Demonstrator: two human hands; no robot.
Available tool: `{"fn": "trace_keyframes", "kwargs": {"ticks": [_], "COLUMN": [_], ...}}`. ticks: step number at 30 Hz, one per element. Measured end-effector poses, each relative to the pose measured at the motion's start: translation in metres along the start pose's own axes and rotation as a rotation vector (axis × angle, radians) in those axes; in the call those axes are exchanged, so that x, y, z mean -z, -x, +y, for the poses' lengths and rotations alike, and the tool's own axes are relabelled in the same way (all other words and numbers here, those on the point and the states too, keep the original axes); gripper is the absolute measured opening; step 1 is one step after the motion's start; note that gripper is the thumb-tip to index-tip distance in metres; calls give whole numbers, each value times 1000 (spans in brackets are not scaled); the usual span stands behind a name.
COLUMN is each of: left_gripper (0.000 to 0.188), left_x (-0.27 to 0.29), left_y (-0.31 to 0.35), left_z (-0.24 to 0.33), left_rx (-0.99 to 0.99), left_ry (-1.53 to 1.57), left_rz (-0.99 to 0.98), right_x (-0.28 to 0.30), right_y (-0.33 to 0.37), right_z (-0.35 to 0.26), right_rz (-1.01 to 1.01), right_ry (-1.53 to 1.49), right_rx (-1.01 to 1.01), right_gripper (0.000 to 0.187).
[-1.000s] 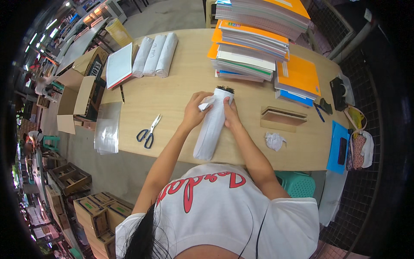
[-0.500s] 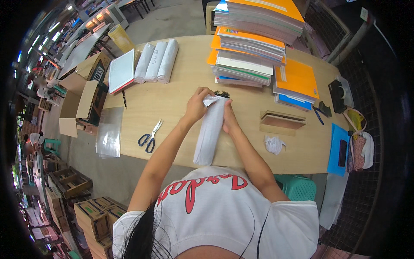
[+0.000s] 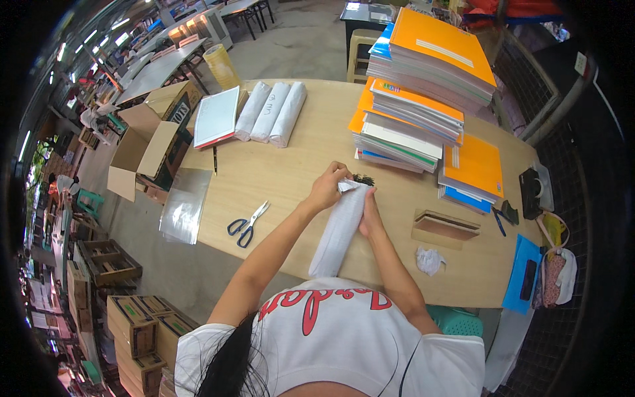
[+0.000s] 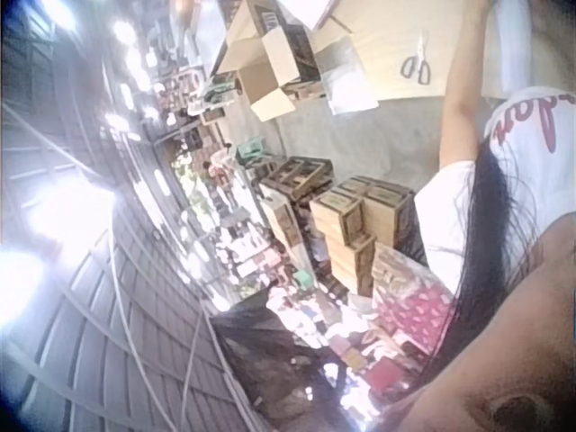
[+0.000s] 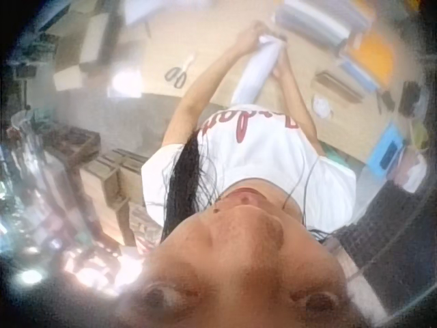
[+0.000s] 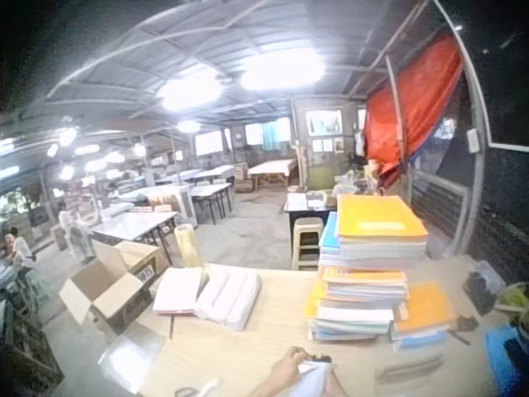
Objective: The person writes in a notebook, picks up a wrapped bundle, unwraps a cluster of black thin rods from paper, and places them into a plastic container.
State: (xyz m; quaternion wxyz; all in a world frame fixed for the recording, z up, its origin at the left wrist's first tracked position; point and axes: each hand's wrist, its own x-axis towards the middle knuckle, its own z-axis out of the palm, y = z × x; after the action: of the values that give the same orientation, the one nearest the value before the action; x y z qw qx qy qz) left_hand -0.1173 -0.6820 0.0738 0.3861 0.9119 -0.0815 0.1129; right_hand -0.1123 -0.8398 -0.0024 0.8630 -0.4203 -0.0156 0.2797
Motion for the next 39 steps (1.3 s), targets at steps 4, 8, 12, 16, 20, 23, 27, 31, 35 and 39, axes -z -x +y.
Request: {"fn": "trace_keyframes", "kwargs": {"ticks": [4,8,12,16,20,23,27,31,35,39], "left_gripper": [24,24,23,24,24,22,21,26,37,46], "left_x": [-2,-12,-10,5,11,9,20,31,82,143], "left_y": [0,10,20,20,35,72,109,143,212,277], "left_z": [0,19,12,7,3,-8,0,8,-9,-44], "left_rx": [-33,-118,-244,-186,-370,-376,-180,-90,127,355], "left_ry": [-84,-107,-197,-145,-220,-153,17,225,-113,-435], "left_rz": [-28,-10,28,-76,-188,-262,-304,-438,-848,-1112], "right_x": [-10,13,8,2,17,25,36,45,38,75], "right_y": [1,-12,-15,-17,-30,-35,-36,-42,-38,-49], "right_z": [-8,-13,-11,-6,0,1,10,14,11,9], "right_rz": [-32,48,205,155,179,211,255,240,280,334], "right_ry": [-69,-151,-20,-102,-56,-119,-209,-208,-204,-240], "right_rx": [-49,-92,-115,-145,-140,-214,-282,-270,-285,-251], "right_gripper": [82,58,43,42,48,50,50,52,53,58]}}
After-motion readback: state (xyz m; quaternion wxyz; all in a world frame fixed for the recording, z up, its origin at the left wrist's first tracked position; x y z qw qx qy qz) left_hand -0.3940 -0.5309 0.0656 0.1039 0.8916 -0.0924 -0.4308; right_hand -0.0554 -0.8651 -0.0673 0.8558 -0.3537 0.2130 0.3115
